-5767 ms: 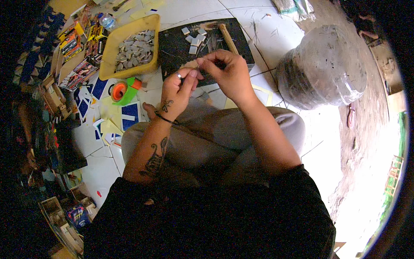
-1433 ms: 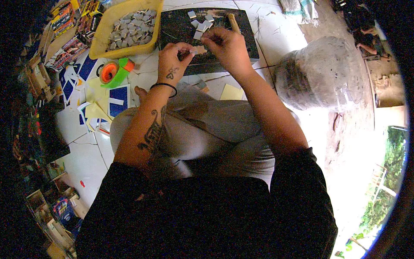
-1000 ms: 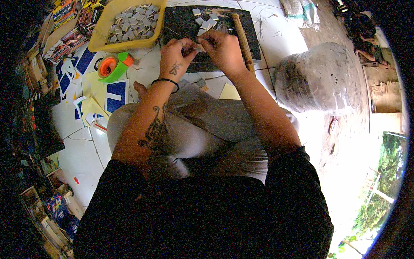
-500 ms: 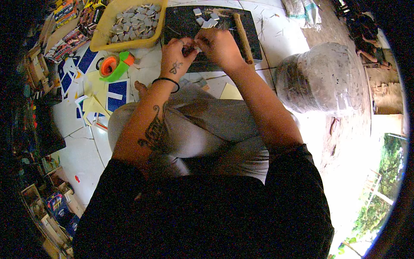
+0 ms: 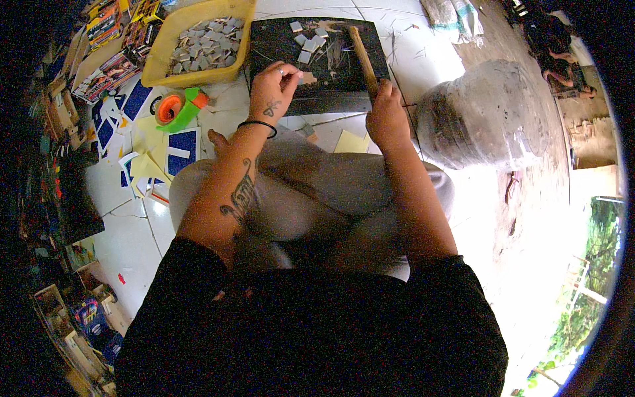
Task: The person sits on the floor and repeatedly hammers small wooden blocks on a black board, breaking them into smaller pieces. The person then transfers the broken pieces into a large clear container.
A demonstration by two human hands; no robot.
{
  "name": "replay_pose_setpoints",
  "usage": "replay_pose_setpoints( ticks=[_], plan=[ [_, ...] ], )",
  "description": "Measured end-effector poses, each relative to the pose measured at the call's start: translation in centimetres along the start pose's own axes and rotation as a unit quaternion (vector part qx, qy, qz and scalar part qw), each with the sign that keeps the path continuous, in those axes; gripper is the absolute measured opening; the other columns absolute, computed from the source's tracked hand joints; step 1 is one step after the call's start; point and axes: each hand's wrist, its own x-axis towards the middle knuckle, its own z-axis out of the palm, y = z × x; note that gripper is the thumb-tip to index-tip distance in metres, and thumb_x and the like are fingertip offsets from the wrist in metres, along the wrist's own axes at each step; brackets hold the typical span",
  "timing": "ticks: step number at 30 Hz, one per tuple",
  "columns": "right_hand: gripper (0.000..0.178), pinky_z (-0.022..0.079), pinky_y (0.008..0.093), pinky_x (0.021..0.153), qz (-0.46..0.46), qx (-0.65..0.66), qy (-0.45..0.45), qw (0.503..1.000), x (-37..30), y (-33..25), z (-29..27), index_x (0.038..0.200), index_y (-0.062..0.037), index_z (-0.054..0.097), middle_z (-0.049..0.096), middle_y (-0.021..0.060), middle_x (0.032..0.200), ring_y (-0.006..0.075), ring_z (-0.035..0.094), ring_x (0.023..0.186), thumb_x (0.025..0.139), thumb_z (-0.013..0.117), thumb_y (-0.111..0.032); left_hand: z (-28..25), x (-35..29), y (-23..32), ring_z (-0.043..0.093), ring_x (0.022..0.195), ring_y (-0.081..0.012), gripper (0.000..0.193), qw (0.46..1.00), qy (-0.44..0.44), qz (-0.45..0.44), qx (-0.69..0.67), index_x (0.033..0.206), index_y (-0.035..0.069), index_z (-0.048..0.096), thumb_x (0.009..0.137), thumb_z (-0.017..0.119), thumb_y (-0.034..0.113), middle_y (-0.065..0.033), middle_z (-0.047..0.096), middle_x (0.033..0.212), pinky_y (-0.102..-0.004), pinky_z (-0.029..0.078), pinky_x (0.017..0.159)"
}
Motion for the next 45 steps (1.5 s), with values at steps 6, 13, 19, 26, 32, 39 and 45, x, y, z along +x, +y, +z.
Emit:
replay_pose_setpoints(
  ticks=[6,13,19,26,32,39,45],
  plan=[
    [0.04,0.041,0.0251,0.048,0.082,0.393,-0.114,0.909,-3.8,0.2,-5.0,0.129,-0.0003,0.04,0.054,0.0052,0.078,0.0108,0.048,0.055,0.091,0.05,-0.011,-0.1,0.0,0.1,0.057,0.06,-0.0222,0.008,1.0,0.003,0.024,0.006,0.079,0.002,0.062,0.081,0.063,0.009,-0.0104,0.059,0.074,-0.0315,0.046,0.057],
    [0.037,0.048,0.0348,0.07,0.048,0.281,-0.134,0.949,-9.8,-2.0,-11.7,0.128,-0.0036,0.044,0.062,0.0192,0.09,0.029,0.063,0.077,0.092,0.048,-0.012,0.1,0.0,0.2,0.056,0.058,-0.0237,0.011,1.0,-0.007,0.002,0.027,0.076,0.0,0.06,0.081,0.063,0.01,-0.0103,0.056,0.07,-0.0342,0.046,0.057],
    [0.038,0.049,0.0416,0.077,0.019,0.208,-0.133,0.969,-9.8,-2.1,-12.8,0.128,-0.0051,0.044,0.06,0.0251,0.104,0.0386,0.06,0.095,0.091,0.05,-0.012,-0.2,0.0,0.3,0.057,0.064,-0.0261,0.013,0.997,-0.028,0.018,0.07,0.081,0.001,0.061,0.084,0.06,0.014,-0.0108,0.057,0.075,-0.034,0.046,0.061],
    [0.039,0.049,0.0374,0.076,0.018,0.226,-0.115,0.967,-9.7,-2.0,-12.7,0.128,-0.0028,0.046,0.063,0.0217,0.096,0.0314,0.063,0.087,0.09,0.052,-0.009,0.0,0.0,0.3,0.055,0.059,-0.0261,0.01,0.998,-0.001,0.033,0.047,0.076,0.0,0.061,0.08,0.063,0.01,-0.0109,0.055,0.068,-0.0361,0.045,0.058],
    [0.043,0.045,0.0423,0.085,0.002,0.276,-0.039,0.96,-6.5,0.2,-9.1,0.131,-0.0046,0.042,0.056,0.0246,0.107,0.0386,0.056,0.099,0.089,0.05,-0.009,0.3,-0.4,-0.1,0.057,0.06,-0.0232,0.012,0.999,0.013,0.018,0.025,0.084,0.001,0.065,0.082,0.061,0.012,-0.0101,0.057,0.07,-0.0338,0.046,0.059],
    [0.049,0.041,0.0436,0.09,0.033,0.117,-0.059,0.991,-2.0,1.1,-1.7,0.132,-0.0062,0.039,0.053,0.0215,0.11,0.0377,0.052,0.104,0.085,0.053,-0.009,-0.8,0.4,1.0,0.058,0.062,-0.0166,0.018,0.996,0.005,-0.071,-0.061,0.086,0.0,0.067,0.082,0.065,0.018,-0.0096,0.064,0.077,-0.0278,0.046,0.058],
    [0.041,0.048,0.0313,0.078,-0.123,0.296,0.043,0.946,0.2,-1.6,-2.4,0.115,-0.0022,0.057,0.063,0.0125,0.098,0.0224,0.061,0.087,0.079,0.07,-0.016,-1.5,0.3,4.1,0.061,0.066,-0.0229,0.017,0.989,-0.117,0.053,-0.066,0.085,0.001,0.067,0.081,0.065,0.018,-0.0119,0.064,0.079,-0.0307,0.048,0.062]
  ],
)
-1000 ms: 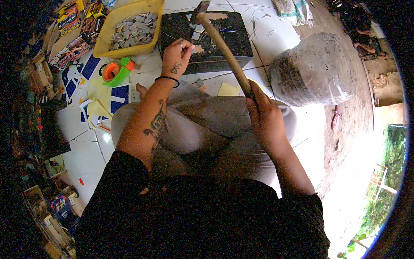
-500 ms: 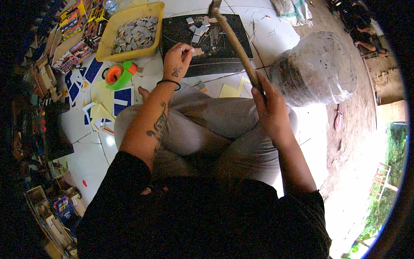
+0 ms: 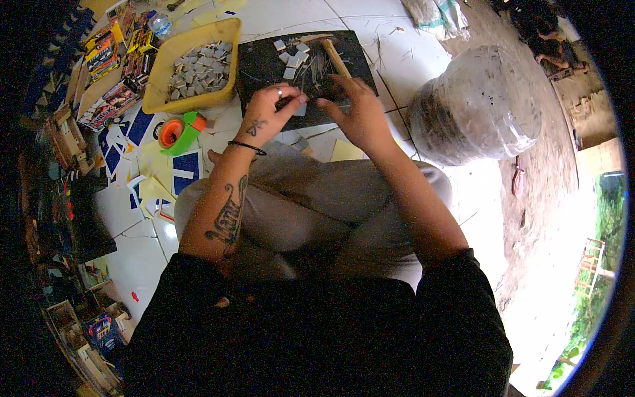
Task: The person sits on the floor and repeatedly hammers small wooden blocks on a black board, breaking them into smaller pieces. The person then transfers the broken pieces into a large clear container.
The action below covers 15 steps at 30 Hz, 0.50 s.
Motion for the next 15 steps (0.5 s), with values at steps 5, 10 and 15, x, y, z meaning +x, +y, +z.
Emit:
replay_pose_setpoints(
  ticks=[5,10,15],
  plan=[
    [0.018,0.049,0.0277,0.072,0.095,0.246,-0.027,0.964,1.3,-0.4,2.6,0.091,-0.0014,0.067,0.067,0.0109,0.08,0.0177,0.064,0.073,0.081,0.067,-0.016,0.3,-0.3,0.7,0.062,0.072,-0.0288,0.015,0.997,-0.043,0.055,0.018,0.082,0.001,0.067,0.079,0.066,0.016,-0.0127,0.064,0.079,-0.0366,0.048,0.067],
    [0.015,0.043,0.0216,0.061,0.176,0.445,0.156,0.864,0.9,1.0,0.4,0.086,0.0004,0.068,0.063,0.0022,0.072,0.0069,0.054,0.063,0.086,0.064,-0.014,2.0,-1.5,-0.9,0.061,0.083,-0.029,0.015,0.971,-0.221,-0.01,0.091,0.082,0.003,0.067,0.078,0.067,0.018,-0.014,0.064,0.083,-0.0379,0.048,0.074],
    [0.014,0.046,0.0219,0.066,0.242,0.362,0.115,0.893,1.1,2.3,-1.4,0.093,0.0014,0.065,0.064,0.004,0.079,0.0086,0.057,0.069,0.087,0.062,-0.01,3.6,-2.2,-0.8,0.06,0.081,-0.0295,0.019,0.951,-0.259,-0.028,0.167,0.082,0.004,0.067,0.078,0.067,0.023,-0.0123,0.062,0.08,-0.0389,0.048,0.073]
  ],
)
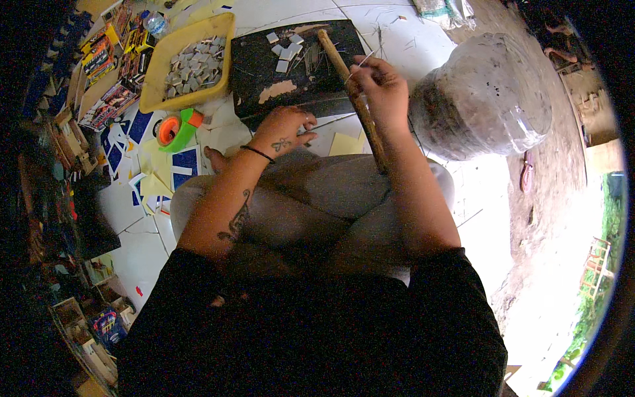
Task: The person sits on the floor and repeatedly hammers small wooden blocks on a black board, breaking them into smaller pieces. The person then transfers the broken pieces into a large clear container.
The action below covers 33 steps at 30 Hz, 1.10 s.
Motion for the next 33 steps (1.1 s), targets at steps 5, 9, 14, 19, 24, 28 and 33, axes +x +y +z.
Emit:
replay_pose_setpoints(
  ticks=[5,9,14,19,24,28,33],
  plan=[
    [0.016,0.042,0.02,0.062,-0.073,-0.105,-0.04,0.991,0.0,1.6,0.7,0.102,-0.0002,0.062,0.06,-0.0006,0.076,0.0059,0.052,0.068,0.088,0.06,-0.008,-2.4,1.5,-1.2,0.06,0.077,-0.0288,0.019,0.958,0.272,-0.075,0.042,0.086,0.007,0.067,0.076,0.068,0.024,-0.0098,0.062,0.076,-0.037,0.048,0.071],
    [0.013,0.045,0.0235,0.065,-0.055,-0.056,-0.032,0.996,0.3,2.0,0.9,0.091,0.0002,0.065,0.064,0.0042,0.076,0.0093,0.057,0.069,0.083,0.065,-0.01,-3.5,4.4,-3.3,0.06,0.083,-0.0299,0.023,0.904,0.343,-0.174,0.186,0.085,0.008,0.066,0.075,0.07,0.028,-0.0104,0.062,0.078,-0.0373,0.048,0.071],
    [0.011,0.045,0.0237,0.065,-0.043,-0.072,-0.024,0.996,0.4,1.9,0.7,0.091,0.0005,0.064,0.063,0.0049,0.075,0.0097,0.057,0.071,0.083,0.064,-0.007,-3.3,5.3,-4.3,0.062,0.076,-0.0304,0.022,0.933,0.292,-0.173,0.119,0.091,0.005,0.064,0.074,0.07,0.018,-0.0111,0.063,0.083,-0.0369,0.049,0.069],
    [0.012,0.046,0.0255,0.066,-0.078,-0.032,-0.046,0.995,0.2,1.3,1.3,0.087,0.0013,0.063,0.064,0.0057,0.076,0.0098,0.057,0.071,0.084,0.064,-0.01,-3.2,2.2,-2.3,0.064,0.069,-0.0217,0.016,0.928,0.33,-0.091,-0.145,0.088,0.004,0.065,0.073,0.066,0.001,-0.0119,0.064,0.079,-0.0315,0.05,0.063],
    [0.011,0.048,0.0277,0.067,-0.125,-0.109,-0.128,0.978,1.0,1.0,3.6,0.087,-0.0003,0.065,0.067,0.0082,0.079,0.0139,0.062,0.07,0.082,0.065,-0.01,-2.2,-0.4,-1.4,0.062,0.075,-0.0236,0.017,0.946,0.307,-0.084,-0.066,0.089,0.005,0.065,0.073,0.07,0.006,-0.0094,0.066,0.084,-0.0345,0.048,0.072],
    [0.011,0.051,0.0297,0.069,-0.18,-0.193,-0.171,0.949,1.5,1.2,5.1,0.087,-0.0031,0.067,0.068,0.0108,0.081,0.0213,0.067,0.073,0.079,0.066,-0.01,-1.9,0.5,-2.6,0.059,0.078,-0.0223,0.013,0.944,0.328,-0.041,0.013,0.085,0.012,0.068,0.072,0.07,0.012,-0.0041,0.066,0.08,-0.0367,0.041,0.074],
    [0.012,0.052,0.0314,0.071,-0.199,-0.229,-0.158,0.94,2.0,1.7,6.6,0.088,-0.0026,0.066,0.068,0.0119,0.083,0.0239,0.067,0.076,0.077,0.065,-0.008,-2.1,1.0,-3.8,0.058,0.078,-0.023,0.01,0.948,0.312,-0.056,-0.013,0.081,0.012,0.068,0.073,0.07,0.015,-0.0029,0.066,0.073,-0.038,0.039,0.075]
  ],
)
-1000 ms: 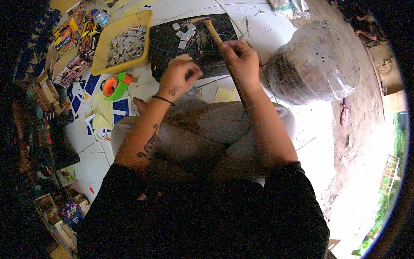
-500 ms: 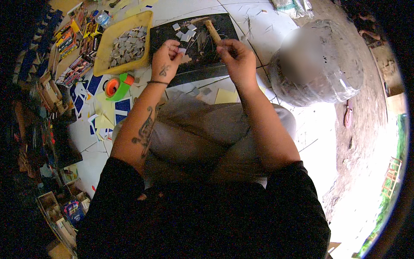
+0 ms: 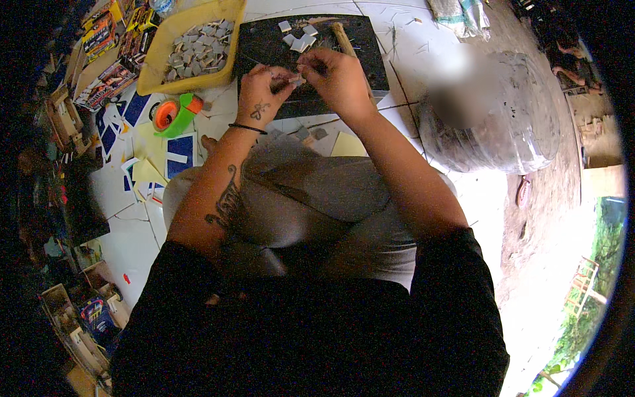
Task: The person sits on the floor and repeatedly hammers small wooden blocks on a black board, breaking them into smaller pieces. The person then transfers the broken pieces into a large clear container.
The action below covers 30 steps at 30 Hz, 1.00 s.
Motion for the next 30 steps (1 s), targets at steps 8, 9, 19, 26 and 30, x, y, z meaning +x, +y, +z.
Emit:
replay_pose_setpoints(
  ticks=[8,9,19,26,30],
  plan=[
    [0.012,0.052,0.0266,0.067,-0.064,-0.051,0.002,0.997,-0.03,0.43,1.0,0.091,-0.001,0.066,0.068,0.011,0.081,0.0146,0.066,0.073,0.081,0.067,-0.007,-0.22,0.6,-0.24,0.059,0.078,-0.0218,0.013,0.996,-0.021,-0.045,-0.072,0.076,0.011,0.068,0.074,0.071,0.023,-0.0042,0.067,0.069,-0.0378,0.039,0.073],
    [0.012,0.052,0.0267,0.067,-0.07,-0.051,0.009,0.996,0.04,0.53,1.0,0.091,-0.001,0.066,0.068,0.0111,0.081,0.015,0.067,0.073,0.08,0.067,-0.007,-0.18,0.59,-0.23,0.059,0.078,-0.0217,0.013,0.997,-0.024,-0.04,-0.058,0.077,0.011,0.068,0.073,0.071,0.023,-0.0041,0.067,0.069,-0.0378,0.039,0.073],
    [0.012,0.053,0.0279,0.068,-0.066,-0.067,-0.006,0.996,0.21,0.22,0.82,0.091,-0.0009,0.067,0.068,0.0119,0.084,0.0168,0.067,0.076,0.08,0.067,-0.007,-0.21,0.52,-0.25,0.058,0.078,-0.0223,0.011,0.999,-0.027,-0.022,0.0,0.078,0.011,0.068,0.073,0.071,0.021,-0.0032,0.066,0.069,-0.0383,0.038,0.075],
    [0.012,0.053,0.0278,0.067,-0.075,-0.083,-0.012,0.994,0.25,0.36,0.87,0.091,-0.0005,0.066,0.068,0.0122,0.084,0.0168,0.067,0.076,0.081,0.066,-0.006,-0.33,0.57,-0.18,0.057,0.081,-0.0221,0.012,0.999,-0.038,-0.023,0.025,0.079,0.011,0.069,0.073,0.071,0.022,-0.0033,0.067,0.074,-0.0385,0.038,0.075],
    [0.011,0.053,0.0278,0.067,-0.088,-0.085,-0.007,0.992,0.23,0.44,0.92,0.091,-0.0006,0.066,0.068,0.0117,0.084,0.0168,0.067,0.075,0.081,0.066,-0.005,-0.3,0.52,-0.13,0.058,0.081,-0.0219,0.013,0.999,-0.033,-0.022,0.017,0.079,0.011,0.069,0.072,0.071,0.022,-0.0029,0.067,0.075,-0.0382,0.038,0.075]
  ],
)
